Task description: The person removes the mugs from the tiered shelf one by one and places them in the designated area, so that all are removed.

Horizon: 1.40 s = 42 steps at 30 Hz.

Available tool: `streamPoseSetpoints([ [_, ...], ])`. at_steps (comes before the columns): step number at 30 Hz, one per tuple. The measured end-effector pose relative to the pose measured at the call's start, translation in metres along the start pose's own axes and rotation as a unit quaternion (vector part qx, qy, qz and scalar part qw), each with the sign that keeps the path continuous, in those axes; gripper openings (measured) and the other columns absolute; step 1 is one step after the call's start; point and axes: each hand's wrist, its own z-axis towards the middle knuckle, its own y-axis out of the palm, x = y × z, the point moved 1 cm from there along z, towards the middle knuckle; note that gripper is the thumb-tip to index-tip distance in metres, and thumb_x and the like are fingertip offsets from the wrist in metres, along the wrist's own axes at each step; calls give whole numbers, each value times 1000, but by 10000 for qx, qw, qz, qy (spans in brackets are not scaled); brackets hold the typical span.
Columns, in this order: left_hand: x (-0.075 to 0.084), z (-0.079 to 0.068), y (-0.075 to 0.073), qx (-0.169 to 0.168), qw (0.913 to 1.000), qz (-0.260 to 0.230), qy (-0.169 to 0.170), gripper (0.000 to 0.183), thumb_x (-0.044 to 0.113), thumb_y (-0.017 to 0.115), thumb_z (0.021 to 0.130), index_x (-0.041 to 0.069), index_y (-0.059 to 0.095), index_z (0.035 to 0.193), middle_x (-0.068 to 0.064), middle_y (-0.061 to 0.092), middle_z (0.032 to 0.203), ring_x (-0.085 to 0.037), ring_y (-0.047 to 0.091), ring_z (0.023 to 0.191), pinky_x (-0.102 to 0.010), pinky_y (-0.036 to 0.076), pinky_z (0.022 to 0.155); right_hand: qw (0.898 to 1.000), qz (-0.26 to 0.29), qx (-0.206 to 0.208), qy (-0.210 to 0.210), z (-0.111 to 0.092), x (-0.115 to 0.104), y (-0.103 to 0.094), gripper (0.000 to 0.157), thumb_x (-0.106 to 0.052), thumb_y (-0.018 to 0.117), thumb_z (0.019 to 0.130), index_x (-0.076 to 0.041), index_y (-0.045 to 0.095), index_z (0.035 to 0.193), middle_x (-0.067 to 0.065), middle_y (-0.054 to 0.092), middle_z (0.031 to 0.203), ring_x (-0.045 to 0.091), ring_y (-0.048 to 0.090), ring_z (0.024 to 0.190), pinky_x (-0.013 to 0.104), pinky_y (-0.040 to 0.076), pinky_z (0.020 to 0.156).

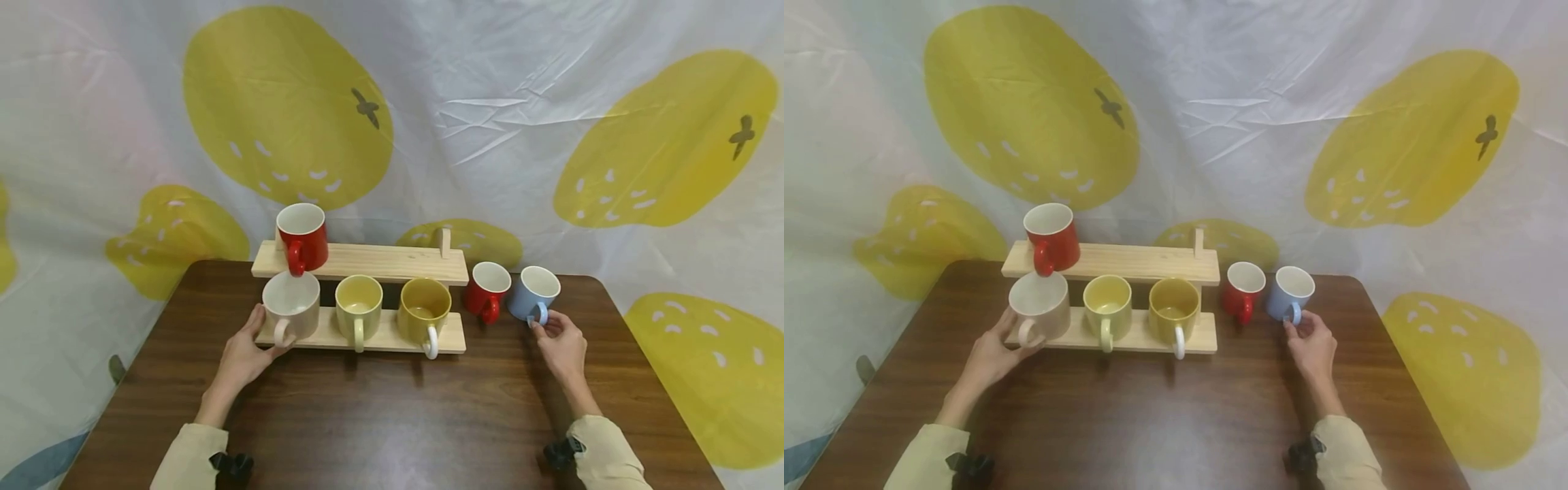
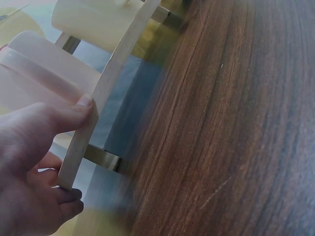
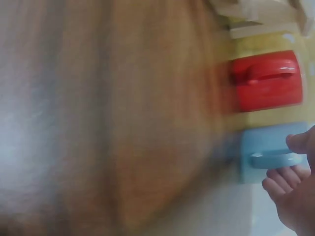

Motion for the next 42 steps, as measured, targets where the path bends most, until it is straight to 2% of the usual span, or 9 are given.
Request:
streamPoseSetpoints([
  [5,2,0,1,-8,10000,-21,-8,108,48,80,85,-3,19,158,-20,17,167,-46,26,150,-61,29,119,9995,279,98,-53,9,-19,-14,39,-7,74,90,11,64,123,31,70,116,-26,51,77,-3,45,70],
  [12,3,0,3,-40,10000,-62,-42,108,48,80,85,-3,19,158,-19,16,168,-46,25,150,-61,29,119,9999,57,150,-25,18,-43,-33,44,-15,74,91,7,64,127,26,71,120,-25,50,79,-4,43,71],
  [19,3,0,4,-26,10000,-53,-22,109,48,80,85,-4,19,158,-20,17,167,-47,25,150,-61,29,119,9998,106,183,-56,20,-63,-36,44,-19,73,92,5,64,128,21,72,122,-10,62,91,0,48,77],
  [22,3,0,4,-14,10000,-39,19,108,48,81,85,-5,19,157,-21,17,167,-47,26,150,-61,29,119,9996,198,113,-164,20,-76,-35,44,-18,73,93,6,64,128,23,72,122,-4,66,94,3,50,80],
  [24,2,0,4,3,10000,-26,51,108,47,81,85,-5,20,157,-21,17,167,-47,26,149,-61,30,119,9994,247,53,-243,19,-87,-32,43,-17,73,93,6,64,128,23,71,122,7,71,100,5,52,82],
  [29,0,-1,3,48,10000,-13,40,108,47,80,85,-4,19,158,-20,17,167,-48,26,150,-61,29,119,9974,510,-166,-472,14,-116,-22,44,-15,71,93,5,62,132,23,70,125,33,69,116,22,56,94],
  [36,0,-2,3,56,10000,-6,38,109,50,80,85,-5,20,157,-21,18,167,-48,26,149,-62,29,119,9887,1055,-667,-826,5,-154,-7,45,-11,71,94,5,59,135,23,67,129,35,66,120,36,54,103],
  [39,1,-2,2,77,9999,7,88,107,47,81,85,-6,21,157,-22,19,166,-48,27,149,-62,29,119,9823,1424,-913,-810,2,-171,1,46,-8,70,94,8,56,135,26,65,131,36,63,122,41,50,108],
  [42,2,-2,1,61,9999,-7,83,107,46,81,85,-6,21,156,-21,18,166,-48,27,149,-61,28,119,9746,1818,-1086,-731,-2,-188,10,44,-4,69,94,9,56,133,27,63,131,35,62,123,40,49,110],
])
